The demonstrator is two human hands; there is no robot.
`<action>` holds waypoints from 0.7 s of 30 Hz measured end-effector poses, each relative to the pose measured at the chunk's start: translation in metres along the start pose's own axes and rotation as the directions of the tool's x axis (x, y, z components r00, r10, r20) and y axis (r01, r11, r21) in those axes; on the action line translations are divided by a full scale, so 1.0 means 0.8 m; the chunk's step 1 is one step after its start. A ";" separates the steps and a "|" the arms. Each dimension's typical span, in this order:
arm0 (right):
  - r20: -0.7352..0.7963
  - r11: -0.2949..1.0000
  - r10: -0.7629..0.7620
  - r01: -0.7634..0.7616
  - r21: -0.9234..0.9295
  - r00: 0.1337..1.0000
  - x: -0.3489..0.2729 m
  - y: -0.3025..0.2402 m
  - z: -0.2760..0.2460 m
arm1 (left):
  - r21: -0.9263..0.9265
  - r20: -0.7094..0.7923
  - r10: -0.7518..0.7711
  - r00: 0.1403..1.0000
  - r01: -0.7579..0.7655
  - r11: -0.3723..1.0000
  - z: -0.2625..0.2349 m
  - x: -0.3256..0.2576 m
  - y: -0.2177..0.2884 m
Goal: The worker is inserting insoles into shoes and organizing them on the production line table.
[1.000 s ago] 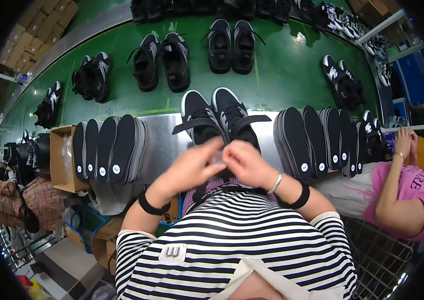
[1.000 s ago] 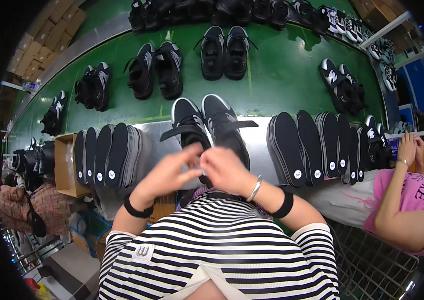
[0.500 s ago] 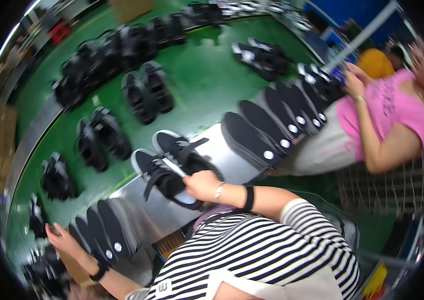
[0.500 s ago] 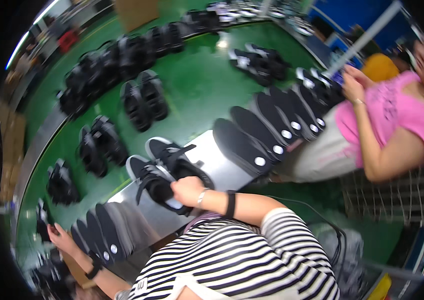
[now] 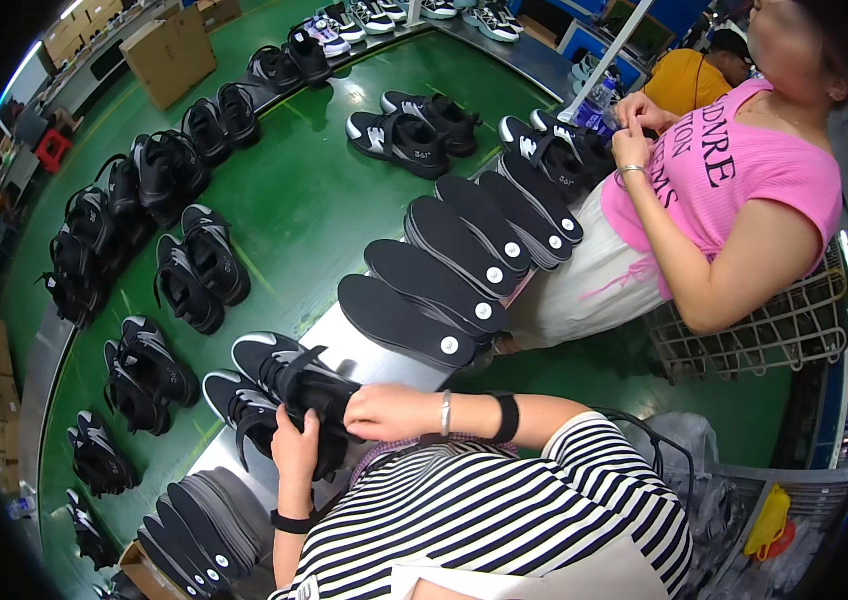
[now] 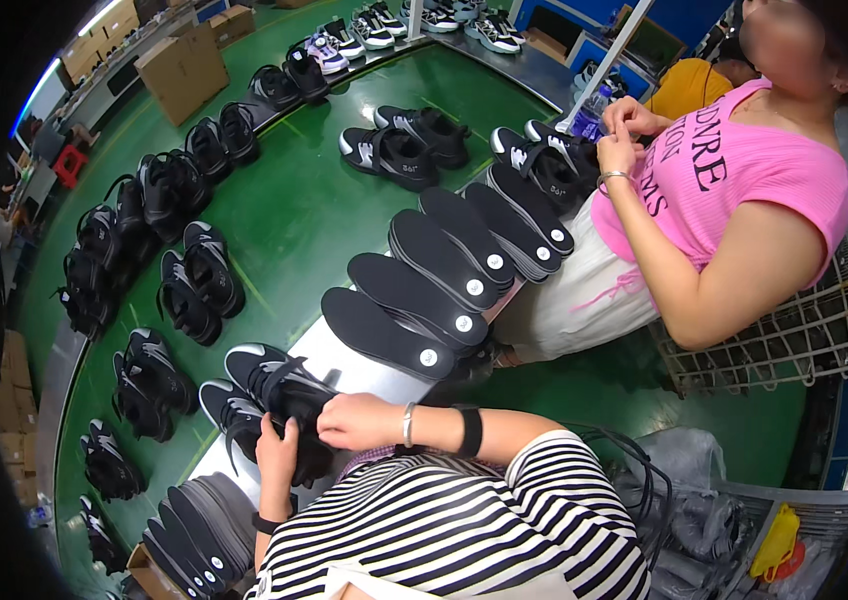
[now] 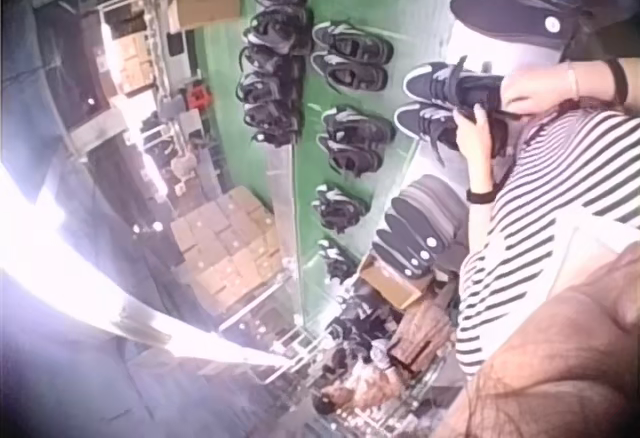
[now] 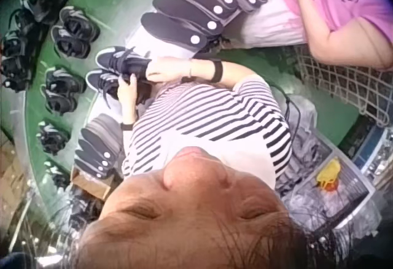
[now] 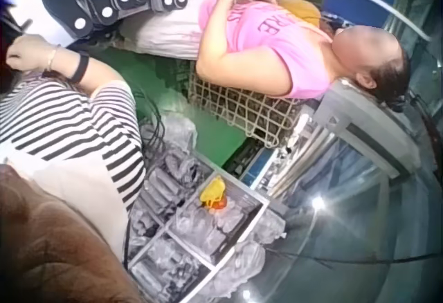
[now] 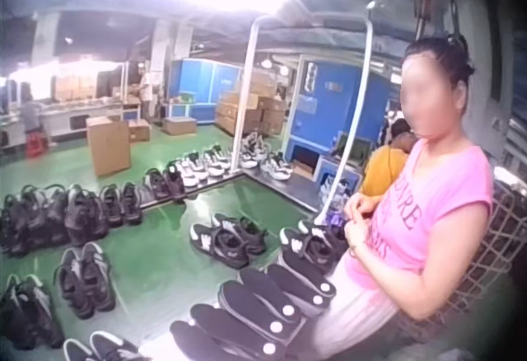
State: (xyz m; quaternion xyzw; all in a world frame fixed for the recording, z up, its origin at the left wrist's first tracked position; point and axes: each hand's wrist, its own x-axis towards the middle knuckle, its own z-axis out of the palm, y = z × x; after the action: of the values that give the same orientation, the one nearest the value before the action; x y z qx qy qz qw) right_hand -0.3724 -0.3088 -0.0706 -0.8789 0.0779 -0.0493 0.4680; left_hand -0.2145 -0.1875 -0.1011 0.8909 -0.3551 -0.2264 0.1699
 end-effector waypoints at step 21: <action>-0.656 0.750 -0.491 0.662 0.018 0.574 -0.176 -0.132 -0.343 | -0.248 0.068 0.308 0.949 -0.283 0.926 -0.089 0.345 0.180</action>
State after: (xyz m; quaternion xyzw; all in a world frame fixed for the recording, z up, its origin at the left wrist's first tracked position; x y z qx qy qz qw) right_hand -0.5453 -0.4489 0.1679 -0.7191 -0.0751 -0.4923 0.4847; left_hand -0.0786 -0.4728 -0.0524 0.7875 -0.4646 -0.2853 0.2875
